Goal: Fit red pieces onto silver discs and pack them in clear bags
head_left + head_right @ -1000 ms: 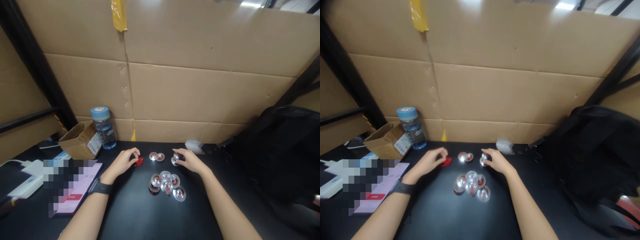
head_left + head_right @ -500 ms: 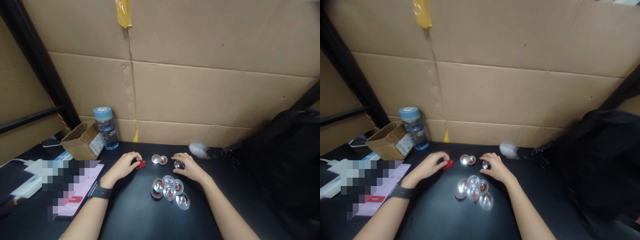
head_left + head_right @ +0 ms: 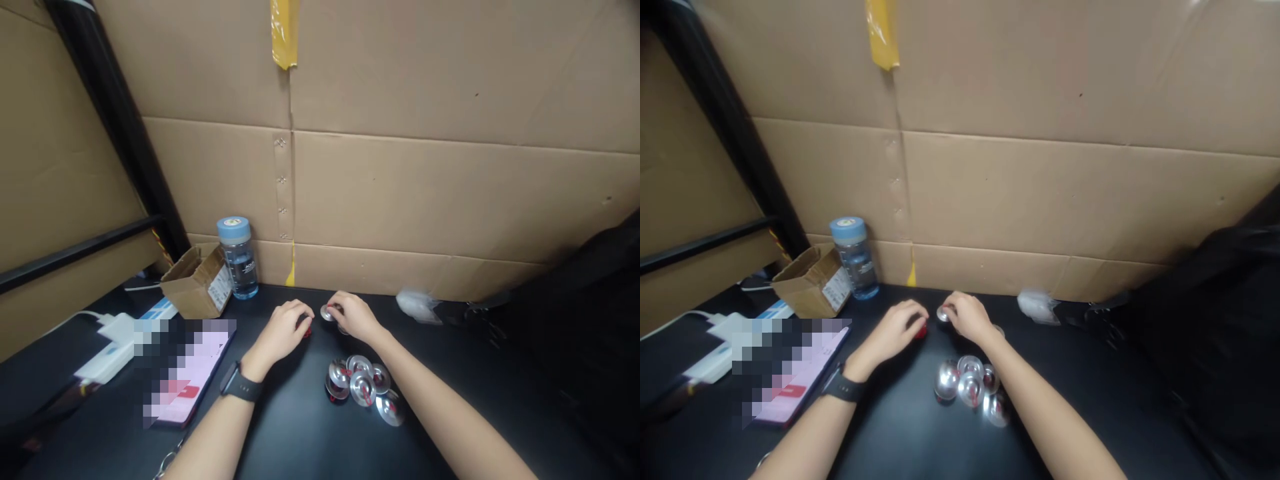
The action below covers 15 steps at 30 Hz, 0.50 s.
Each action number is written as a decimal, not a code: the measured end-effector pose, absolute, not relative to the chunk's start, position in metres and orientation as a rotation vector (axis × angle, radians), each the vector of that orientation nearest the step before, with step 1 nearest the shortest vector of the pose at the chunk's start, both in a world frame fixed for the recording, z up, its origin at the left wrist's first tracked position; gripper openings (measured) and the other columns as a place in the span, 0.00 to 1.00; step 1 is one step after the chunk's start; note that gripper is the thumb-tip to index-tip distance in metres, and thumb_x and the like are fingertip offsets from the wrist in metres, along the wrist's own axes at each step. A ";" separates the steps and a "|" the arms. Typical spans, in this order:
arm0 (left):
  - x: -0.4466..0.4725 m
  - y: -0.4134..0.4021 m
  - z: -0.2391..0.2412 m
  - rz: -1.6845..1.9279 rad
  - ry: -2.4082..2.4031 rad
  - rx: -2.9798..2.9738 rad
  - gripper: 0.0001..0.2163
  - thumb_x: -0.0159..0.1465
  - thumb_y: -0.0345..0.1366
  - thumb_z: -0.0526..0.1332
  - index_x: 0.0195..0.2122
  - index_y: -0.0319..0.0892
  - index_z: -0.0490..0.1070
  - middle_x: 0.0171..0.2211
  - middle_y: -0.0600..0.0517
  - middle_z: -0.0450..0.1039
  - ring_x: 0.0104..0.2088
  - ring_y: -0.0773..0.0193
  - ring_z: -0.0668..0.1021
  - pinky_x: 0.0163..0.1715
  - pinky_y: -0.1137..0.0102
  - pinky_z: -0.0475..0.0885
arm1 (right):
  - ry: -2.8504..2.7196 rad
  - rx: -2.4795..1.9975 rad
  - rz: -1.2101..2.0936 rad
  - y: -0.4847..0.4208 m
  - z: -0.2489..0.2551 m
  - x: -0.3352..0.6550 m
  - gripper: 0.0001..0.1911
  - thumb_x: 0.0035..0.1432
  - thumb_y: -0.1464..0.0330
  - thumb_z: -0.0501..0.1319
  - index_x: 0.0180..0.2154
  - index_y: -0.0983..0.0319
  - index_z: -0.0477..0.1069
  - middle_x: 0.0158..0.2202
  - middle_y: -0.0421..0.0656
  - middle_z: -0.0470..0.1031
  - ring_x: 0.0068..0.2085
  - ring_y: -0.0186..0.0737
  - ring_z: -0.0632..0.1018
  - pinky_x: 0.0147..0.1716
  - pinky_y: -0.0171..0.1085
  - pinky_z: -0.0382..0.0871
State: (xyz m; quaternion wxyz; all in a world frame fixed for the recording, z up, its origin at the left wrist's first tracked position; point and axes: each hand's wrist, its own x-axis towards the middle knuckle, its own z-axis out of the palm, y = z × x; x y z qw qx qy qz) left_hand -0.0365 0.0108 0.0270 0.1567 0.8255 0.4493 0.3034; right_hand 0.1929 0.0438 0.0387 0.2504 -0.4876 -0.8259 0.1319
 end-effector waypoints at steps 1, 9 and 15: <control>-0.032 0.008 0.029 0.879 1.275 2.353 0.08 0.70 0.34 0.56 0.43 0.46 0.76 0.43 0.49 0.77 0.47 0.55 0.77 0.49 0.62 0.69 | -2.157 -1.293 0.437 0.039 0.043 0.196 0.08 0.66 0.66 0.61 0.37 0.59 0.78 0.40 0.45 0.79 0.40 0.41 0.78 0.42 0.38 0.69; 0.021 -0.043 0.043 1.071 0.879 2.179 0.04 0.69 0.37 0.62 0.43 0.46 0.75 0.41 0.51 0.79 0.43 0.59 0.78 0.47 0.66 0.68 | -1.624 -1.148 0.835 -0.058 0.053 0.218 0.13 0.65 0.57 0.62 0.38 0.60 0.76 0.41 0.45 0.79 0.42 0.44 0.80 0.44 0.39 0.75; 0.043 -0.073 0.037 1.019 0.811 2.257 0.03 0.69 0.31 0.62 0.38 0.44 0.74 0.36 0.54 0.79 0.37 0.63 0.77 0.43 0.68 0.66 | -1.282 -1.125 1.055 -0.131 0.029 0.222 0.15 0.63 0.56 0.65 0.36 0.62 0.74 0.43 0.47 0.79 0.35 0.40 0.79 0.36 0.38 0.75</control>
